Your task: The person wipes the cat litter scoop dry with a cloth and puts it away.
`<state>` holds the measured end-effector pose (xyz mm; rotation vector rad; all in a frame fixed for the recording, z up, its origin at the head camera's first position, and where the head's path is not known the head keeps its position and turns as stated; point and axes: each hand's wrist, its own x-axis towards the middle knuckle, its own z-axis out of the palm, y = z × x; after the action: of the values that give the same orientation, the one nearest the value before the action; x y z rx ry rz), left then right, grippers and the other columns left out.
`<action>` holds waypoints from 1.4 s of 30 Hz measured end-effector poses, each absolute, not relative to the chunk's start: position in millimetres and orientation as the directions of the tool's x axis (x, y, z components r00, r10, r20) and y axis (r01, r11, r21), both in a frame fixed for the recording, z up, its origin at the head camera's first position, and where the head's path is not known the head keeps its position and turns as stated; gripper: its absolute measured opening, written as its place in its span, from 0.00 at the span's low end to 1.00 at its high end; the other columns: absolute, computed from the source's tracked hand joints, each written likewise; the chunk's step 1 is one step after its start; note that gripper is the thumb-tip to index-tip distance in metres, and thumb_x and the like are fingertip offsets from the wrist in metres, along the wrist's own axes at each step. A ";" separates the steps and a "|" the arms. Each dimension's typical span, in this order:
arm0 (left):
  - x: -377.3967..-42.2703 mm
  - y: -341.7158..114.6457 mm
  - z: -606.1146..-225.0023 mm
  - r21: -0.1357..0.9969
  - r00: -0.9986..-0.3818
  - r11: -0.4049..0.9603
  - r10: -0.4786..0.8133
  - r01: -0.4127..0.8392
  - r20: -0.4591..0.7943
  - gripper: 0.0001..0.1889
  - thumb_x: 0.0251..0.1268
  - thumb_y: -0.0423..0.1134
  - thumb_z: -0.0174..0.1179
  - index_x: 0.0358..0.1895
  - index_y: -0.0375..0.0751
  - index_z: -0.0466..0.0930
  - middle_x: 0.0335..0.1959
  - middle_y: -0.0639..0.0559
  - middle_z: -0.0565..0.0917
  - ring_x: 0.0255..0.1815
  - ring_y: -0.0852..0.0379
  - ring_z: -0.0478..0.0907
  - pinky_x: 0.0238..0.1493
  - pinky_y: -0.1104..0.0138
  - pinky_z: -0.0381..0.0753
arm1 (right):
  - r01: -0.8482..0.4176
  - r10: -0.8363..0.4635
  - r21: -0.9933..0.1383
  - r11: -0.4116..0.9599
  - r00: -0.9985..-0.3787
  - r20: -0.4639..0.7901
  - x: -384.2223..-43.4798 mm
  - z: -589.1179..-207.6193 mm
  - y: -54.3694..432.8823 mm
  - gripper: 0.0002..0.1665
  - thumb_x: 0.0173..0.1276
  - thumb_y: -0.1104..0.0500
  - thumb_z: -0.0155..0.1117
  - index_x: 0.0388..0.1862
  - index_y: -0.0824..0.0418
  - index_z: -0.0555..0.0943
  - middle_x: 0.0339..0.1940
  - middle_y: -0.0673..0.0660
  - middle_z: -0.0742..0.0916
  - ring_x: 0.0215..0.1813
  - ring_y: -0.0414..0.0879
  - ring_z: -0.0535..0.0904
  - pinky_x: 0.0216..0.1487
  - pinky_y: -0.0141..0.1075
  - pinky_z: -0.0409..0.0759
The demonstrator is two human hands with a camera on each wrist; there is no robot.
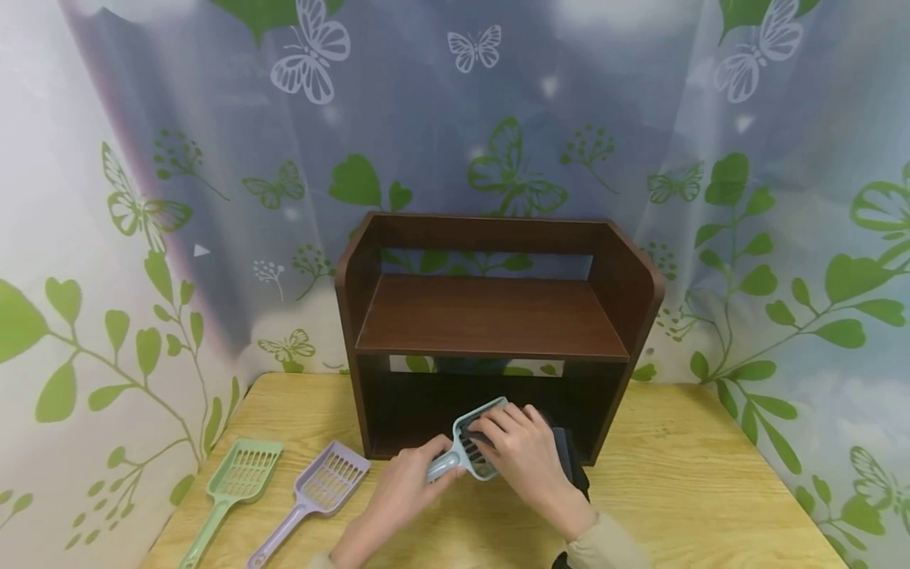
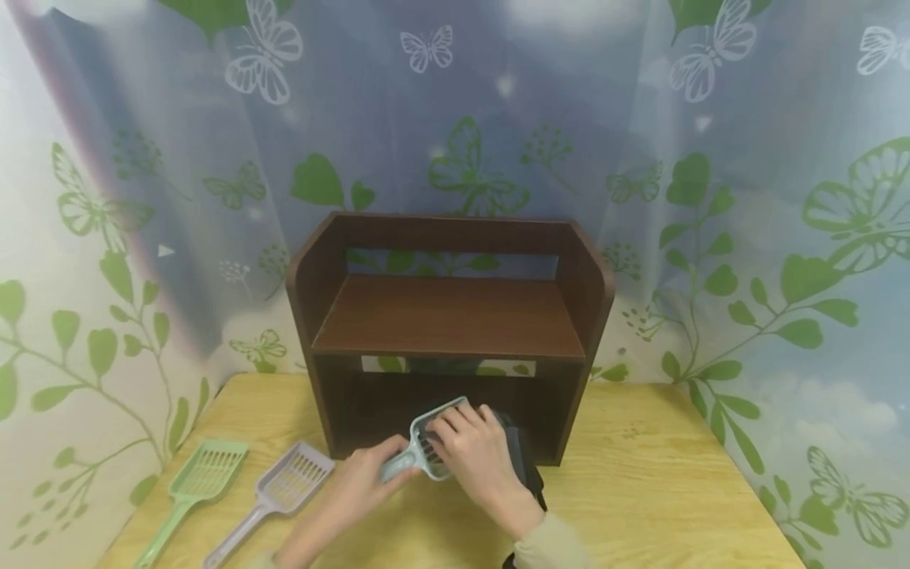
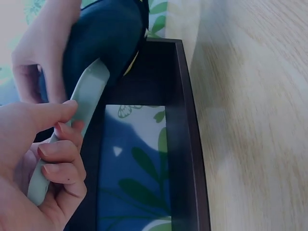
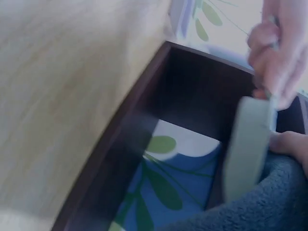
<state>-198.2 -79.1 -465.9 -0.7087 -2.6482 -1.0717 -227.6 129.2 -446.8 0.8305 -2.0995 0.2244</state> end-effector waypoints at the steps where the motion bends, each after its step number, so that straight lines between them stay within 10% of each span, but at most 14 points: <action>1: -198.3 -79.0 -465.5 0.600 -0.864 0.622 0.358 0.503 0.353 0.10 0.67 0.46 0.68 0.43 0.47 0.80 0.22 0.61 0.77 0.16 0.71 0.64 0.17 0.73 0.64 | -0.633 -0.480 0.126 0.764 -0.425 0.768 -228.0 -449.7 127.0 0.18 0.46 0.53 0.87 0.35 0.49 0.87 0.35 0.46 0.86 0.39 0.43 0.81 0.36 0.40 0.76; 42: -204.1 -105.1 -469.3 0.521 -0.880 0.715 0.315 0.466 0.355 0.12 0.63 0.50 0.70 0.43 0.51 0.83 0.22 0.64 0.78 0.18 0.68 0.63 0.17 0.71 0.62 | -0.766 -0.685 0.211 0.607 -0.370 0.628 -232.2 -455.1 182.5 0.04 0.65 0.53 0.65 0.37 0.46 0.86 0.39 0.43 0.84 0.38 0.42 0.73 0.37 0.36 0.64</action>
<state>-204.1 -105.1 -469.3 -0.6216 -2.6808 -0.9103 -232.2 182.5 -455.1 1.1382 -2.1395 0.1497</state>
